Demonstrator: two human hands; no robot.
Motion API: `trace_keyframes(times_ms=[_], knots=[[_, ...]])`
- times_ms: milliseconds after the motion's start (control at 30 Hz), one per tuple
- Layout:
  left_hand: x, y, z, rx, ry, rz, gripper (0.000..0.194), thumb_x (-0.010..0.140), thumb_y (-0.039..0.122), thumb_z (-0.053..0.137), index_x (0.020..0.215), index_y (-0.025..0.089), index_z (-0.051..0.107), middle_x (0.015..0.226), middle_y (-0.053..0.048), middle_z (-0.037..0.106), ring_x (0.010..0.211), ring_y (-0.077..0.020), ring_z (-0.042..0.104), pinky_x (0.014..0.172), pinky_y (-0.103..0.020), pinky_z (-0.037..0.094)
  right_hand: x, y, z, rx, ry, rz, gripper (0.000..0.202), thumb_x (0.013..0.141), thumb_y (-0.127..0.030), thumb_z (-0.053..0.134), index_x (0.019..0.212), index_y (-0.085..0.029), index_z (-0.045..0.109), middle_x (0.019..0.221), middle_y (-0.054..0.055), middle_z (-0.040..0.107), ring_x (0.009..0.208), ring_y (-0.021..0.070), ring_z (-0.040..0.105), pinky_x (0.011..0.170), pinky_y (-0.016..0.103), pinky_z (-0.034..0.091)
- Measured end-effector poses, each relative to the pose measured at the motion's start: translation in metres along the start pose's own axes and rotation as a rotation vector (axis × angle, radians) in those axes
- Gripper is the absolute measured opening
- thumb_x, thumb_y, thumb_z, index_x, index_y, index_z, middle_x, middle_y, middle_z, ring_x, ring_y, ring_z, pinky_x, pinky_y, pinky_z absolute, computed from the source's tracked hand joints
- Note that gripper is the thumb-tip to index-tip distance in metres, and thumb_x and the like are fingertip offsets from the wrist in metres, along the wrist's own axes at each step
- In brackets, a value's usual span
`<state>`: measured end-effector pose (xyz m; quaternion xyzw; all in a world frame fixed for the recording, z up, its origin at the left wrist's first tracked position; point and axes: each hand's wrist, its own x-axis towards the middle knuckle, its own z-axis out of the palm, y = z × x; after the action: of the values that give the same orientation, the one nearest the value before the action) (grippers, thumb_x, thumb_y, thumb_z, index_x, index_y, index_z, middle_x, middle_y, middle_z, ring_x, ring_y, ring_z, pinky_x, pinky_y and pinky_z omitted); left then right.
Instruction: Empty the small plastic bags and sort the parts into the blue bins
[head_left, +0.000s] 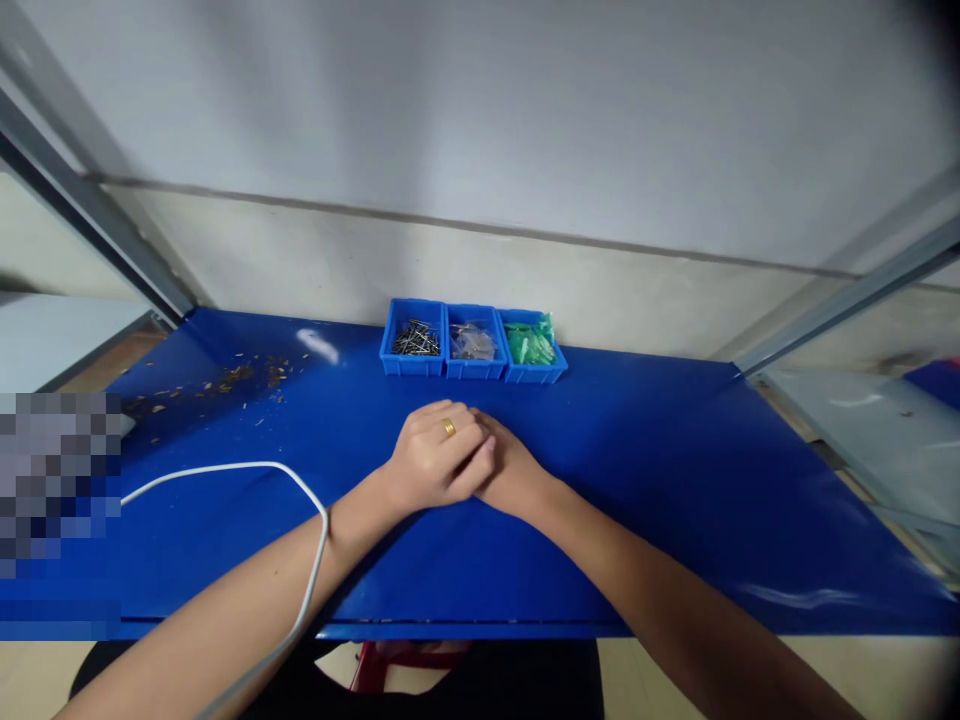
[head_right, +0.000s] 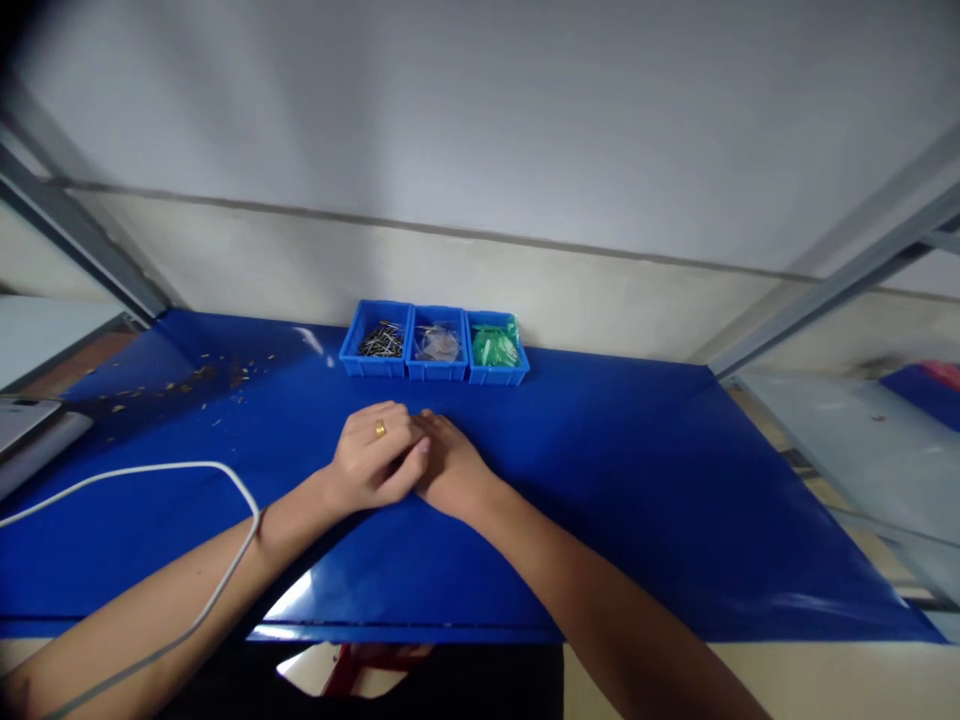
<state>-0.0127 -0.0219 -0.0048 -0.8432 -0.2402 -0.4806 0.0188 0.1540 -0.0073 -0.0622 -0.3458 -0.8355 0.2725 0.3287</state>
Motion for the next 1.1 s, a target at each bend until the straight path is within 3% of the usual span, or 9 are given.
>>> trace_keyframes(times_ms=[133, 167, 267, 367, 500, 633, 867, 1100], knots=[[-0.003, -0.015, 0.002, -0.036, -0.059, -0.291, 0.013, 0.110, 0.023, 0.059, 0.102, 0.025, 0.068, 0.091, -0.008, 0.077, 0.082, -0.0252, 0.072, 0.077, -0.042, 0.057, -0.001, 0.008, -0.039, 0.301, 0.178, 0.281, 0.001, 0.100, -0.028, 0.076, 0.100, -0.029, 0.076, 0.094, 0.004, 0.082, 0.091, 0.0282, 0.081, 0.088, 0.044, 0.067], [-0.004, -0.018, 0.004, -0.060, -0.086, -0.376, 0.010, 0.110, 0.026, 0.060, 0.110, 0.023, 0.070, 0.097, -0.009, 0.079, 0.088, -0.0263, 0.074, 0.081, -0.042, 0.059, 0.000, 0.010, -0.045, 0.411, 0.204, 0.336, 0.008, 0.097, -0.031, 0.078, 0.104, -0.028, 0.075, 0.091, 0.003, 0.081, 0.085, 0.0256, 0.079, 0.080, 0.040, 0.066], [-0.008, -0.024, 0.011, -0.217, -0.172, -0.616, 0.026, 0.107, 0.033, 0.068, 0.130, 0.021, 0.067, 0.106, -0.009, 0.080, 0.087, -0.0245, 0.076, 0.080, -0.040, 0.059, 0.005, 0.016, -0.050, 0.628, 0.274, 0.424, 0.029, 0.089, -0.038, 0.087, 0.111, -0.026, 0.073, 0.085, -0.001, 0.079, 0.067, 0.0189, 0.071, 0.063, 0.033, 0.059], [-0.011, -0.026, 0.018, -0.433, -0.187, -0.755, 0.035, 0.106, 0.034, 0.073, 0.137, 0.022, 0.062, 0.104, -0.005, 0.079, 0.080, -0.0208, 0.074, 0.076, -0.036, 0.058, 0.008, 0.018, -0.044, 0.717, 0.337, 0.432, 0.040, 0.082, -0.042, 0.096, 0.111, -0.026, 0.074, 0.084, -0.002, 0.077, 0.065, 0.0172, 0.069, 0.060, 0.031, 0.057], [-0.012, -0.030, 0.025, -0.658, -0.091, -0.869, 0.040, 0.101, 0.033, 0.078, 0.135, 0.024, 0.059, 0.096, -0.001, 0.075, 0.077, -0.0196, 0.073, 0.075, -0.035, 0.059, 0.007, 0.018, -0.041, 0.850, 0.334, 0.444, 0.048, 0.076, -0.037, 0.103, 0.114, -0.026, 0.077, 0.091, 0.000, 0.081, 0.080, 0.0205, 0.077, 0.073, 0.034, 0.065], [-0.010, -0.033, 0.025, -0.751, -0.025, -0.969, 0.043, 0.095, 0.030, 0.084, 0.130, 0.023, 0.060, 0.093, 0.001, 0.073, 0.072, -0.0180, 0.072, 0.072, -0.034, 0.060, 0.006, 0.022, -0.046, 0.915, 0.287, 0.463, 0.052, 0.071, -0.029, 0.106, 0.116, -0.025, 0.080, 0.096, 0.002, 0.085, 0.082, 0.0201, 0.078, 0.081, 0.038, 0.068], [-0.005, -0.033, 0.020, -0.774, -0.060, -1.022, 0.025, 0.096, 0.033, 0.084, 0.114, 0.020, 0.072, 0.084, 0.000, 0.074, 0.069, -0.0177, 0.072, 0.069, -0.033, 0.060, 0.006, 0.028, -0.045, 0.798, 0.303, 0.497, 0.038, 0.080, -0.046, 0.104, 0.100, -0.021, 0.084, 0.081, 0.002, 0.080, 0.069, 0.0181, 0.073, 0.068, 0.034, 0.064], [-0.003, -0.035, 0.017, -0.711, -0.062, -1.038, 0.020, 0.093, 0.032, 0.086, 0.093, 0.021, 0.070, 0.077, -0.003, 0.074, 0.069, -0.0175, 0.067, 0.062, -0.030, 0.055, 0.005, 0.026, -0.049, 0.633, 0.259, 0.487, 0.036, 0.092, -0.053, 0.093, 0.088, -0.023, 0.073, 0.076, 0.001, 0.079, 0.057, 0.0157, 0.069, 0.055, 0.028, 0.058]])
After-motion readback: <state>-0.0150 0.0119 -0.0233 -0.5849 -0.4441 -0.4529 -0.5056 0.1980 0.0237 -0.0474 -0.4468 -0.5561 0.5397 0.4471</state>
